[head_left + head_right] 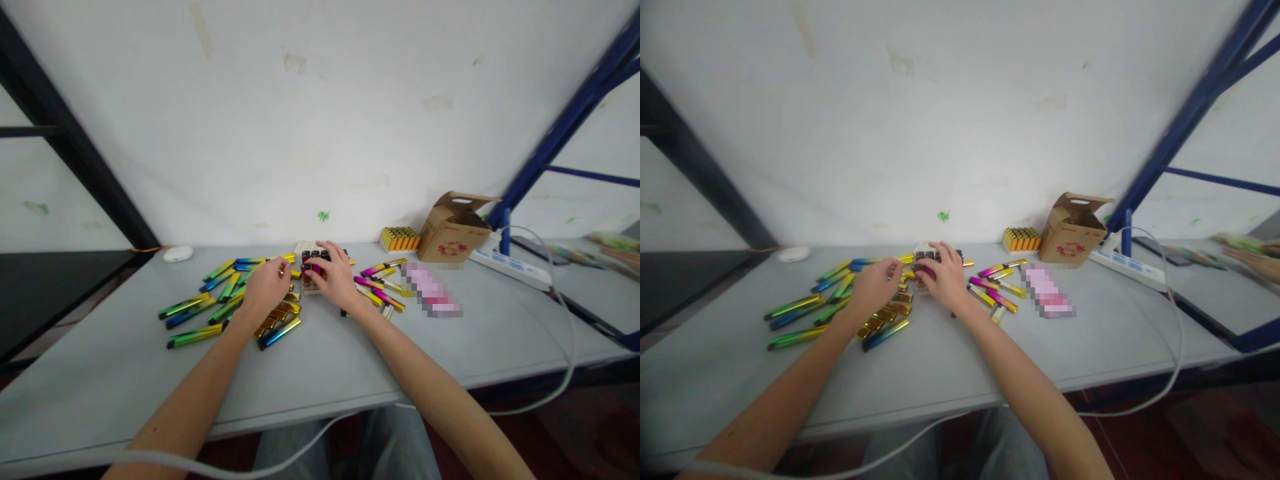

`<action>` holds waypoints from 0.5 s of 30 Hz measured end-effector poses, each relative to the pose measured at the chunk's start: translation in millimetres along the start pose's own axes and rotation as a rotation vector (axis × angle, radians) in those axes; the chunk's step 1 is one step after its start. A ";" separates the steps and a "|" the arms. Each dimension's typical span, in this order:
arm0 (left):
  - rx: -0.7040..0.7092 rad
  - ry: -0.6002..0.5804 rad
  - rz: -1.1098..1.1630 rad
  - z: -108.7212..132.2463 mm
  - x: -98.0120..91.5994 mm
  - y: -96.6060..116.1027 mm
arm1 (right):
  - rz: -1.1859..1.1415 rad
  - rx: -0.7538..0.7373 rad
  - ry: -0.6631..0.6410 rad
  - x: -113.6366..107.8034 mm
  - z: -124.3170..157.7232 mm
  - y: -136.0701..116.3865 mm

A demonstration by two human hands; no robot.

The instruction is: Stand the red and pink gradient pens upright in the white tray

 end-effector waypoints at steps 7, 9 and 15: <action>0.014 -0.006 -0.025 0.6 -1.5 2.9 | 0.028 0.019 0.002 -0.6 0.3 -0.1; 0.016 -0.006 -0.019 0.5 -1.4 2.5 | 0.026 0.025 0.011 -1.8 0.5 0.1; 0.036 -0.001 -0.008 0.0 -0.6 1.9 | 0.009 0.014 0.002 -2.0 0.0 2.7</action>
Point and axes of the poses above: each hand's wrist, its own z-axis away from the middle knuckle, its own x-axis out of the palm, y = z × x, the point moved 8 cm from there along -z, towards the middle knuckle, and after that the axes turned 10 degrees about -y, right-handed, at the moved point
